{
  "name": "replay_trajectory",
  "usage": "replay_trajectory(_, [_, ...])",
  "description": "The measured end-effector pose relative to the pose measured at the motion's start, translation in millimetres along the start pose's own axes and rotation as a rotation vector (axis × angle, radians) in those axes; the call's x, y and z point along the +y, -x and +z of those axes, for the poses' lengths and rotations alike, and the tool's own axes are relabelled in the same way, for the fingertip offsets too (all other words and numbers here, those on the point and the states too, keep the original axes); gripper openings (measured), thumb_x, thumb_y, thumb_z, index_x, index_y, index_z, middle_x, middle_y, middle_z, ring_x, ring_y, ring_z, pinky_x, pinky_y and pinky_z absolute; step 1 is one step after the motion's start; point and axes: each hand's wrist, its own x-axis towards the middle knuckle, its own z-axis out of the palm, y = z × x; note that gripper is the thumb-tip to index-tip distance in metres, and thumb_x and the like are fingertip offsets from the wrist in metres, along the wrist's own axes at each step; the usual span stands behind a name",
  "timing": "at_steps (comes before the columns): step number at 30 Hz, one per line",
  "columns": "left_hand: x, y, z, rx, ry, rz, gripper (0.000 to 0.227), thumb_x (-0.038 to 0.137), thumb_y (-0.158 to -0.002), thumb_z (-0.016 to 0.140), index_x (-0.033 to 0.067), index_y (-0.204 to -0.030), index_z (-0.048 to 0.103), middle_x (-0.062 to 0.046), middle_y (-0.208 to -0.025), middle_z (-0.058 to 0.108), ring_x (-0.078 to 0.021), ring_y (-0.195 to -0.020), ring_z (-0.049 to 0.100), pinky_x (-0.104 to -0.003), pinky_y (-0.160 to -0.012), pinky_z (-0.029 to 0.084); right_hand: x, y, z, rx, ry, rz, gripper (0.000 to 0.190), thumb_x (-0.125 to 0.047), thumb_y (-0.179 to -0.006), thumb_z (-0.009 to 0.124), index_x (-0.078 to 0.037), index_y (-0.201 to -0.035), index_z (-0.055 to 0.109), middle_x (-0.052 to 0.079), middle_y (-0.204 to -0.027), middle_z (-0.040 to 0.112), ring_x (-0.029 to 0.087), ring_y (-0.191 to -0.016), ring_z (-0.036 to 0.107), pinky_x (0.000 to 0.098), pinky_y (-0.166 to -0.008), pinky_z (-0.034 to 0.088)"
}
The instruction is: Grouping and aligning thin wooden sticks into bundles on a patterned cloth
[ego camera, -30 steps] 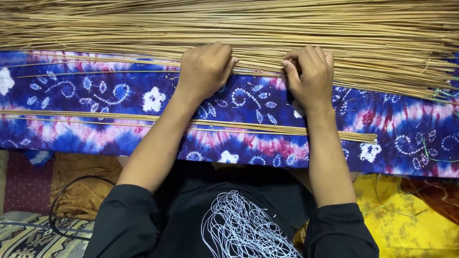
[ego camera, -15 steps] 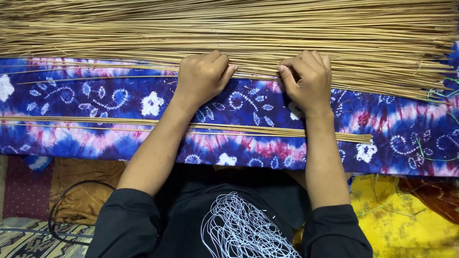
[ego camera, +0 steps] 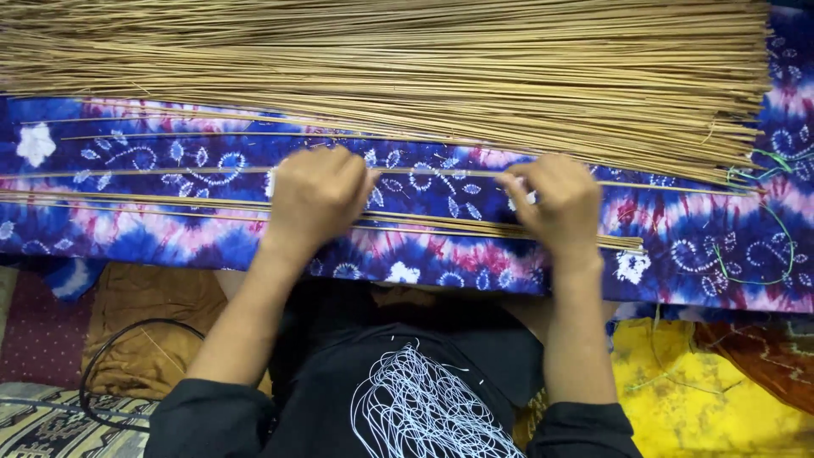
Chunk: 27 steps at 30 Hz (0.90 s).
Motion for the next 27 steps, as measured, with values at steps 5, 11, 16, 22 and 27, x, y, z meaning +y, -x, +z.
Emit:
replay_trajectory(5, [54, 0, -11, -0.013, 0.165, 0.012, 0.019, 0.018, -0.089, 0.067, 0.0173, -0.071, 0.058, 0.0, -0.062, 0.053, -0.0201, -0.053, 0.06, -0.031, -0.049, 0.046, -89, -24, -9, -0.039, -0.11, -0.057, 0.005, -0.017, -0.093, 0.079, -0.014, -0.092, 0.075, 0.004, -0.07, 0.059, 0.026, -0.066, 0.061, 0.0388, -0.066, 0.05])
replay_trajectory(11, [12, 23, -21, -0.093, 0.067, -0.031, 0.022, 0.018, -0.087, 0.073, 0.018, -0.07, 0.059, 0.002, -0.061, 0.052, -0.0198, -0.056, 0.06, -0.032, -0.052, 0.046, -45, 12, -8, -0.049, -0.009, 0.054, 0.006, -0.024, -0.1, 0.078, -0.018, -0.099, 0.077, 0.0, -0.076, 0.064, 0.022, -0.073, 0.064, 0.0351, -0.072, 0.05])
replay_trajectory(16, [44, 17, 5, -0.046, 0.196, -0.047, 0.02, 0.016, -0.086, 0.07, 0.0161, -0.07, 0.058, -0.001, -0.059, 0.052, -0.0234, -0.054, 0.061, -0.035, -0.049, 0.046, -67, 0, 13, -0.018, -0.083, 0.018, 0.004, -0.021, -0.098, 0.078, -0.018, -0.097, 0.076, 0.001, -0.075, 0.064, 0.024, -0.072, 0.062, 0.0366, -0.07, 0.049])
replay_trajectory(22, [38, 19, 33, 0.014, 0.108, -0.049, 0.018, 0.02, -0.089, 0.069, 0.0178, -0.073, 0.06, 0.0, -0.06, 0.05, -0.0216, -0.054, 0.057, -0.033, -0.05, 0.045, -56, -3, 21, 0.043, -0.002, 0.036, 0.006, -0.02, -0.098, 0.077, -0.019, -0.104, 0.079, 0.0, -0.082, 0.065, 0.023, -0.079, 0.062, 0.0359, -0.079, 0.047])
replay_trajectory(27, [36, 25, 46, 0.114, 0.086, -0.048, 0.015, 0.022, -0.095, 0.067, 0.0144, -0.083, 0.066, -0.002, -0.067, 0.047, -0.0234, -0.06, 0.053, -0.035, -0.055, 0.042, -60, -2, 24, 0.119, -0.032, 0.111, 0.011, -0.017, -0.095, 0.08, -0.022, -0.105, 0.08, -0.004, -0.086, 0.066, 0.021, -0.084, 0.061, 0.0362, -0.091, 0.042])
